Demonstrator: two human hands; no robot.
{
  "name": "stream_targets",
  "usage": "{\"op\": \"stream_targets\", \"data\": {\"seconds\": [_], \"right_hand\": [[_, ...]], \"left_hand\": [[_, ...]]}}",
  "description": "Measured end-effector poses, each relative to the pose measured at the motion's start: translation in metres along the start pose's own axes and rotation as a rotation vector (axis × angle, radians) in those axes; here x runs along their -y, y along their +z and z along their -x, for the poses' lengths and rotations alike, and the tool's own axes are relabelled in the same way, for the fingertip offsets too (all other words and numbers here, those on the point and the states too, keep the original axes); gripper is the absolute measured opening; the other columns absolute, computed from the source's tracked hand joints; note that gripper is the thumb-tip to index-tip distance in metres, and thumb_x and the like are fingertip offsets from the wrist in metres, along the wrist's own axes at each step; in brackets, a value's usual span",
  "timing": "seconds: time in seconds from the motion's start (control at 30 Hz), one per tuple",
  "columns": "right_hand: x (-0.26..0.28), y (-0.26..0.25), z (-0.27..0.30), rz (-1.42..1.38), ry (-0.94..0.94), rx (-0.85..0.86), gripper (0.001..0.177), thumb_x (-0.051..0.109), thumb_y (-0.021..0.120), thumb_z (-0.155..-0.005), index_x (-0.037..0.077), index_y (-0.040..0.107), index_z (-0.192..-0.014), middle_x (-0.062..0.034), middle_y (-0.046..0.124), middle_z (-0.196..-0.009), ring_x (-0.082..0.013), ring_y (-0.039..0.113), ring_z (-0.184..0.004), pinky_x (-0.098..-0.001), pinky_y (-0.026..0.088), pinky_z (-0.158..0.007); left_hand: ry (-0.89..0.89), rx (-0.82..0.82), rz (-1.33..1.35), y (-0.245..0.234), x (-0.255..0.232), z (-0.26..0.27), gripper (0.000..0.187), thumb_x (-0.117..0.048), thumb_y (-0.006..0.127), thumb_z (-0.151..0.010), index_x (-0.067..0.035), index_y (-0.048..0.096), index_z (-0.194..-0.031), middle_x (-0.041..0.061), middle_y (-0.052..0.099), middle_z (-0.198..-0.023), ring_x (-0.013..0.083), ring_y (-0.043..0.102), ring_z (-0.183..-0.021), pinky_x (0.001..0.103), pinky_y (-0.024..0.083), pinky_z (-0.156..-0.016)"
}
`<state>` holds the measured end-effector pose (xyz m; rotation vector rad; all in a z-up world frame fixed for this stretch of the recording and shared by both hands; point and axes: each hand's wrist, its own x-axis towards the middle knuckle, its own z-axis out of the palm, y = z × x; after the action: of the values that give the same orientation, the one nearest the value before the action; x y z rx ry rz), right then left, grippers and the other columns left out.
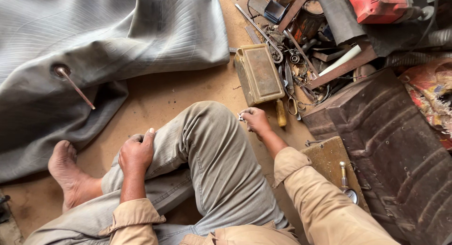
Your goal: The person manipulates a rubber inner tube, using pliers and a wrench to work on a valve stem while sitting on the floor.
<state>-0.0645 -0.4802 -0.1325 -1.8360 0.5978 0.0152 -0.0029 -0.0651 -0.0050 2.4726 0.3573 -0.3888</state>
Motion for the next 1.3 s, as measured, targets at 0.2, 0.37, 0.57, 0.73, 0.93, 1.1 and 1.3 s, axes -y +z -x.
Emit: {"op": "stream_targets", "data": {"seconds": [0.2, 0.37, 0.57, 0.73, 0.93, 1.1, 1.3], "right_hand": [[0.034, -0.009, 0.009, -0.469, 0.145, -0.067, 0.031, 0.006, 0.071, -0.089, 0.004, 0.067, -0.119, -0.0024, 0.067, -0.076, -0.0063, 0.050, -0.045, -0.0223, 0.038, -0.039], [0.089, -0.045, 0.009, -0.504, -0.148, -0.286, 0.038, 0.002, 0.070, -0.088, -0.002, 0.062, -0.125, -0.0018, 0.070, -0.088, -0.0071, 0.053, -0.050, -0.0249, 0.042, -0.038], [0.128, -0.121, -0.010, -0.325, -0.174, -0.358, 0.027, 0.006, 0.068, -0.096, 0.002, 0.066, -0.123, -0.0077, 0.078, -0.102, -0.0063, 0.052, -0.048, -0.0217, 0.045, -0.043], [0.113, -0.153, -0.017, -0.468, -0.283, -0.342, 0.020, 0.006, 0.063, -0.103, -0.004, 0.066, -0.120, -0.0140, 0.078, -0.101, -0.0083, 0.049, -0.047, -0.0219, 0.040, -0.044], [0.074, -0.156, -0.048, 0.426, -0.391, -0.638, 0.019, 0.024, 0.077, -0.096, 0.006, 0.080, -0.102, -0.0110, 0.077, -0.093, -0.0155, 0.067, -0.076, -0.0344, 0.055, -0.067], [0.050, -0.151, -0.058, 0.245, 0.099, -0.684, 0.026, 0.029, 0.069, -0.091, 0.008, 0.079, -0.102, -0.0138, 0.079, -0.095, -0.0286, 0.073, -0.085, -0.0425, 0.059, -0.081], [0.050, -0.157, -0.042, 0.865, 0.414, -0.158, 0.057, 0.048, 0.086, -0.078, 0.003, 0.076, -0.112, -0.0174, 0.075, -0.112, -0.0304, 0.072, -0.100, -0.0427, 0.056, -0.090]], "left_hand": [[-0.005, 0.004, -0.005, -0.001, -0.002, 0.003, 0.058, -0.063, 0.058, -0.093, -0.011, 0.080, -0.108, 0.021, 0.074, -0.111, 0.0398, 0.066, -0.113, 0.049, 0.048, -0.100], [-0.022, 0.002, -0.008, -0.002, -0.002, 0.003, 0.058, -0.063, 0.058, -0.092, -0.013, 0.080, -0.108, 0.020, 0.074, -0.112, 0.0391, 0.066, -0.113, 0.050, 0.047, -0.100], [0.006, -0.007, 0.001, -0.002, -0.006, 0.004, 0.058, -0.064, 0.058, -0.092, -0.012, 0.079, -0.110, 0.019, 0.075, -0.112, 0.0386, 0.066, -0.112, 0.050, 0.047, -0.101], [-0.007, -0.014, 0.020, 0.000, -0.001, 0.008, 0.056, -0.062, 0.058, -0.093, -0.013, 0.080, -0.108, 0.020, 0.074, -0.112, 0.0401, 0.066, -0.113, 0.050, 0.047, -0.101], [0.018, -0.020, 0.017, -0.001, -0.002, 0.005, 0.057, -0.062, 0.059, -0.093, -0.011, 0.080, -0.108, 0.020, 0.074, -0.111, 0.0398, 0.066, -0.113, 0.049, 0.047, -0.101], [0.012, -0.020, 0.010, 0.003, 0.001, 0.004, 0.058, -0.062, 0.059, -0.094, -0.010, 0.080, -0.109, 0.021, 0.075, -0.110, 0.0396, 0.066, -0.112, 0.049, 0.047, -0.101], [-0.001, 0.009, -0.030, 0.005, 0.002, -0.001, 0.058, -0.062, 0.058, -0.096, -0.010, 0.080, -0.111, 0.021, 0.075, -0.110, 0.0391, 0.067, -0.112, 0.049, 0.047, -0.101]]}}
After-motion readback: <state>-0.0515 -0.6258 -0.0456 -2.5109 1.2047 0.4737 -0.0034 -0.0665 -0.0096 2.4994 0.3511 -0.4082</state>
